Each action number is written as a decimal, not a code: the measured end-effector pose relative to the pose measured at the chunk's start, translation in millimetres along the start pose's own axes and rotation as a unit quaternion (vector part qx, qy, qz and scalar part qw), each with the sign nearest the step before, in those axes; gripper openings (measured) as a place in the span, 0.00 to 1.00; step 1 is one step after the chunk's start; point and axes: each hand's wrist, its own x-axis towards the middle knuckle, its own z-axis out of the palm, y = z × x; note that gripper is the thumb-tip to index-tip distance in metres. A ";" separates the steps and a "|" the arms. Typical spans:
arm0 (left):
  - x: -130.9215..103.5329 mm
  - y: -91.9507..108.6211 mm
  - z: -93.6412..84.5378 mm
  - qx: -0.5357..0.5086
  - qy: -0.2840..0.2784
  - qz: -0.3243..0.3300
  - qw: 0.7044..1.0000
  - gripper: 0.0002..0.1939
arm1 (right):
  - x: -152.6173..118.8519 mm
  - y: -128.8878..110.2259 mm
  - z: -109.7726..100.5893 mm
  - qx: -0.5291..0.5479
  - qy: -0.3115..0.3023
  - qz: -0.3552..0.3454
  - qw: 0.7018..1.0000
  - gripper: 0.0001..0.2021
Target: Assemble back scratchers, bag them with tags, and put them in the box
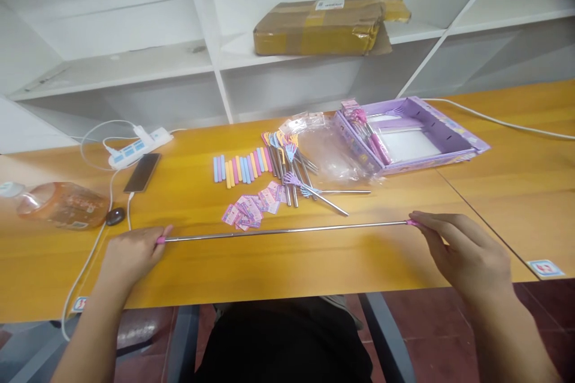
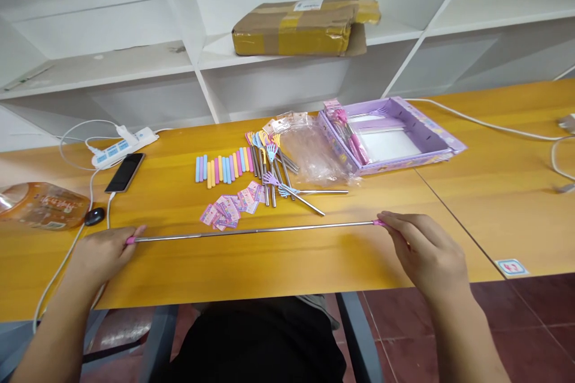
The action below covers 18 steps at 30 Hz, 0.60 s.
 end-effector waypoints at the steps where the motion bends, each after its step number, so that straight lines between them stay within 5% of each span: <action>1: 2.5 -0.6 -1.4 0.003 0.011 -0.003 1.000 0.26 | 2.7 -0.3 0.7 -0.011 0.005 0.004 1.000 0.09; 4: 12.6 9.5 -8.5 0.011 0.033 0.004 0.999 0.26 | 16.5 -9.0 3.6 -0.010 0.029 -0.008 0.999 0.07; 7: 21.4 43.3 -17.2 -0.004 0.018 0.025 1.000 0.26 | 33.7 -37.7 6.6 0.049 0.016 -0.040 0.998 0.11; 14: 15.7 164.9 -28.1 -0.059 -0.063 0.045 0.995 0.20 | 58.6 -168.1 9.6 0.239 -0.087 -0.083 0.964 0.20; 18: 15.7 202.1 -23.5 -0.104 -0.122 0.055 0.986 0.23 | 68.5 -218.9 15.4 0.194 -0.134 -0.112 0.965 0.16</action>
